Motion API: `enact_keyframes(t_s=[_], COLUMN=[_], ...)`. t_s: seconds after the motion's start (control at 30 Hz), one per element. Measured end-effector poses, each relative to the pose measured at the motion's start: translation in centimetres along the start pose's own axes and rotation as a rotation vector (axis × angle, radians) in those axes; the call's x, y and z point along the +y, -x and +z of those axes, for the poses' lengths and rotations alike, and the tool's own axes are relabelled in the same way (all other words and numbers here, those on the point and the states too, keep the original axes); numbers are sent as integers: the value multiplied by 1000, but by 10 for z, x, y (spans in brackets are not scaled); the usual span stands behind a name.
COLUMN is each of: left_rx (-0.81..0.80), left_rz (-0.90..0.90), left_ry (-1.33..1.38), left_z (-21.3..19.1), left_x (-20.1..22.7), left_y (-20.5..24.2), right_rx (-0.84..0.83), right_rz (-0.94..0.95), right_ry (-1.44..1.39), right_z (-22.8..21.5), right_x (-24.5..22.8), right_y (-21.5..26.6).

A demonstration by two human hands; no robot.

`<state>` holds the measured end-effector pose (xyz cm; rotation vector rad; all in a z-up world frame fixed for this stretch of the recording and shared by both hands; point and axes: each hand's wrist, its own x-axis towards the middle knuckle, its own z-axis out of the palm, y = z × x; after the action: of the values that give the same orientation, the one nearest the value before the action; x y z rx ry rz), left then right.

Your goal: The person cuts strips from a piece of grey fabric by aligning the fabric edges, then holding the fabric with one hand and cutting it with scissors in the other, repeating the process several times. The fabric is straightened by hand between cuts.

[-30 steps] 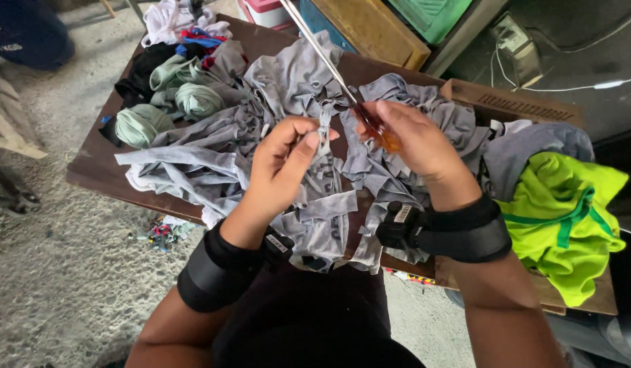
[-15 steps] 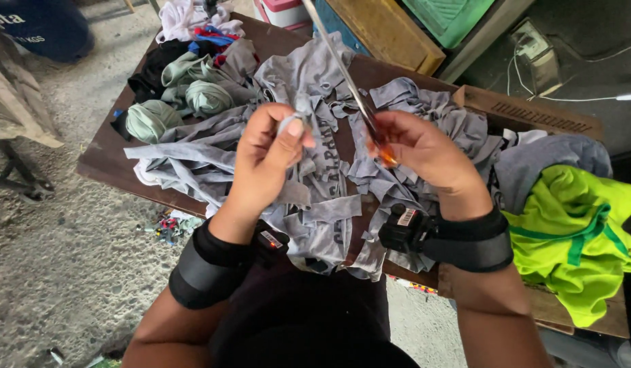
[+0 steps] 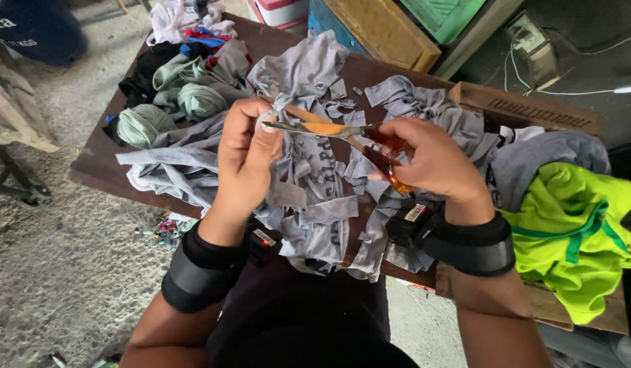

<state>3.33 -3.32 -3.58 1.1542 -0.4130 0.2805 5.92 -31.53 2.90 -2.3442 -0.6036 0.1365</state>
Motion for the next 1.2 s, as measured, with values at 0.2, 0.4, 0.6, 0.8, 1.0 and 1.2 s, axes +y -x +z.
enact_keyframes(t_s=[0.2,0.4,0.6,0.8,1.0,1.2], left_rx=[-36,-59,-81,-126,-147,-263], left_rz=[246,187,165,79,-112,-232], left_ry=[-433,-596,-633,-599,-115,-33], left_z=[-5,-3,-4,-23,-14,-35], left_x=[3,25,44,40,56,37], left_y=[6,2,-1,0,-3,1], right_rx=[85,91,4,-225,-433,-483], right_rz=[-173,-84,-104,-53,145,-36], right_ry=[-20,-60,-156,-243,-431,-457], right_z=[12,20,22,22,15,14], right_x=[1,5,3,17,23,29], right_y=[-2,0,0,1,5,8])
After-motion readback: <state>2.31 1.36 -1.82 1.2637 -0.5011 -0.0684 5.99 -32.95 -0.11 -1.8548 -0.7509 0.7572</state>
